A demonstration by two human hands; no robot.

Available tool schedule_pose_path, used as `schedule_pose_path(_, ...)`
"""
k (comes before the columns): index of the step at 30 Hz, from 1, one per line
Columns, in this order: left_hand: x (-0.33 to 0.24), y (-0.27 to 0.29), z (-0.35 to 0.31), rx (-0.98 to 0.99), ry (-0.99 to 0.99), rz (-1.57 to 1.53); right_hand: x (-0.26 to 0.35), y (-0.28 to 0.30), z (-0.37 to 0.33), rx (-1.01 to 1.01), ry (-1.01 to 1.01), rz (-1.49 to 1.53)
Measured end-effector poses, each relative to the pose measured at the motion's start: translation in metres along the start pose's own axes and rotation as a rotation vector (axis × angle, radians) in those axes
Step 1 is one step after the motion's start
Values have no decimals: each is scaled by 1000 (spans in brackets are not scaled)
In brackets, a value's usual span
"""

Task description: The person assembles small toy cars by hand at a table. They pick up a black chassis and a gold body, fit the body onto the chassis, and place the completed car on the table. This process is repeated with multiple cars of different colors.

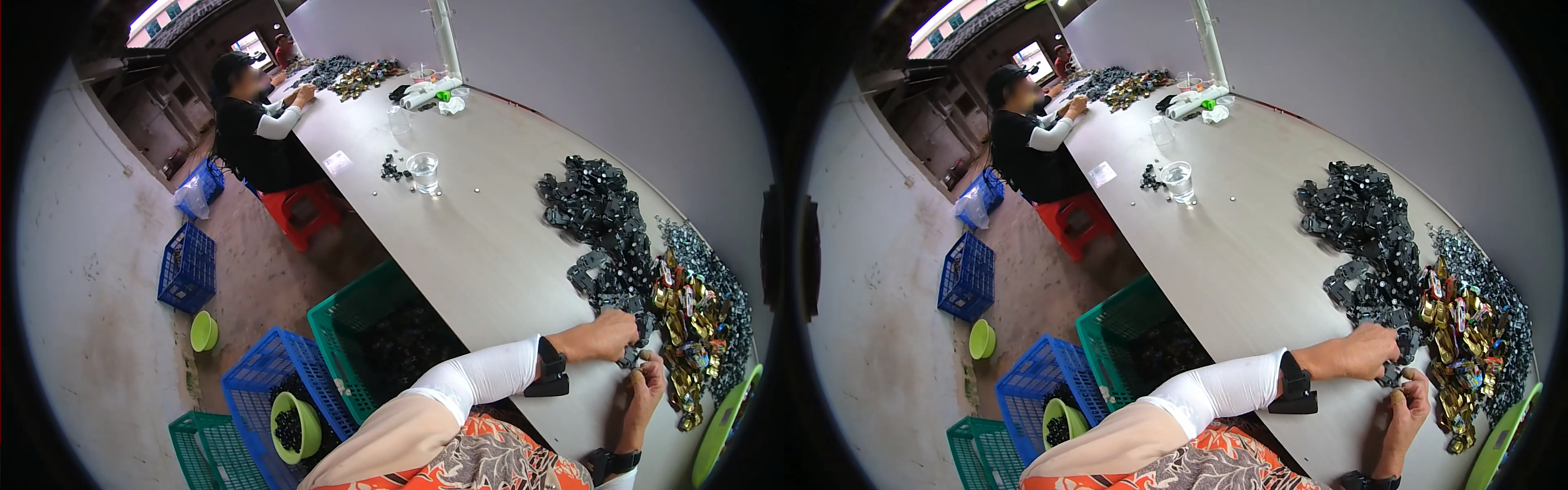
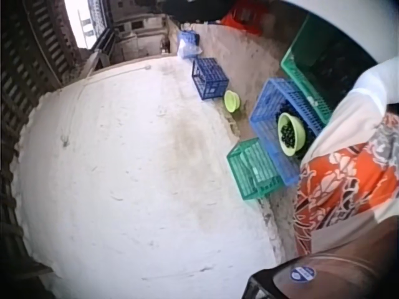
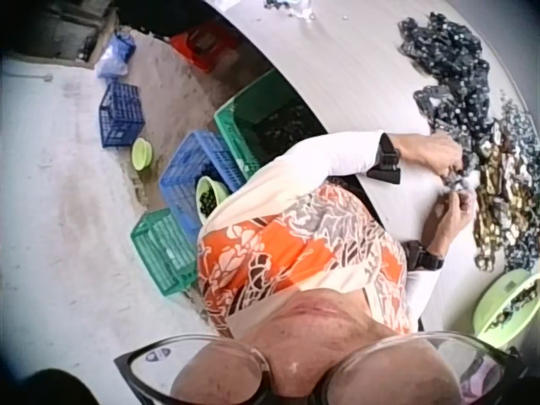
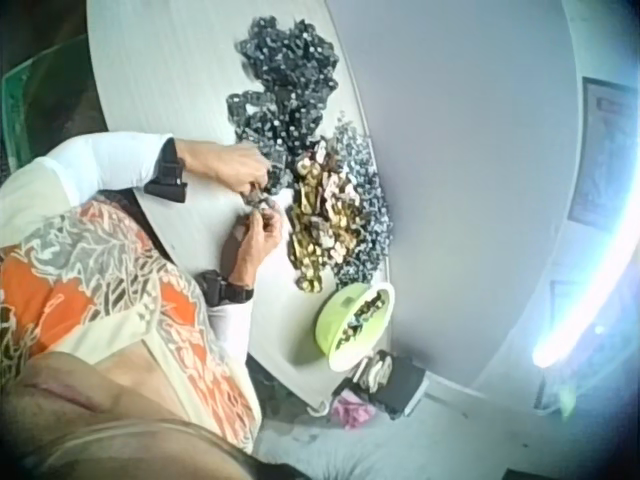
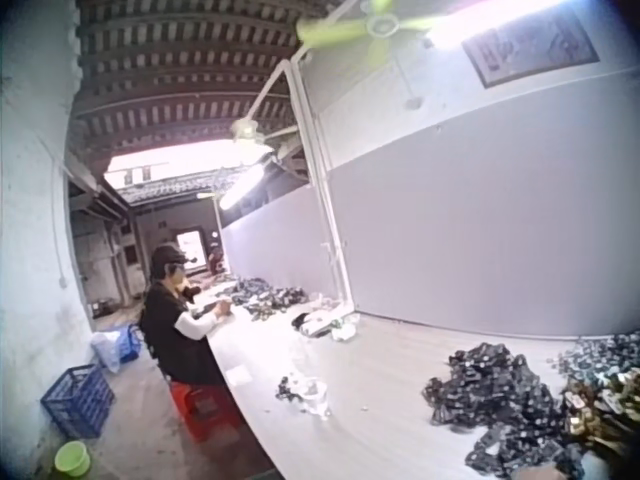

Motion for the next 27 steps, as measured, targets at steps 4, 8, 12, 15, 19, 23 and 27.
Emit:
schedule_pose_path(4,-9,-3,-7,58,-130,-48,1,-4,7,64,41,-179)
schedule_pose_path(8,-7,-10,-10,26,-113,-96,0,-4,8,126,94,-260)
schedule_pose_path(12,-8,-7,-10,43,-55,-134,-6,0,7,110,95,-182)
schedule_pose_path(15,-8,-9,-11,30,-47,-149,-4,-3,6,104,43,-137)
schedule_pose_path(19,-7,-8,-11,49,-40,-151,3,-6,4,118,91,-143)
schedule_pose_path(23,-5,-8,-9,87,-25,-142,7,-9,2,133,119,-134)
schedule_pose_path(27,-8,0,-9,-2,-55,-205,6,0,3,153,122,-308)
Point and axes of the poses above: each hand's wrist, its own z-axis towards the middle knuckle, its own y-axis out of the back of the hand, x = y × z, the point moved 2 cm from there along z, towards the middle knuckle, and after that the axes turned 2 degrees about -x, right-handed, at the moved point
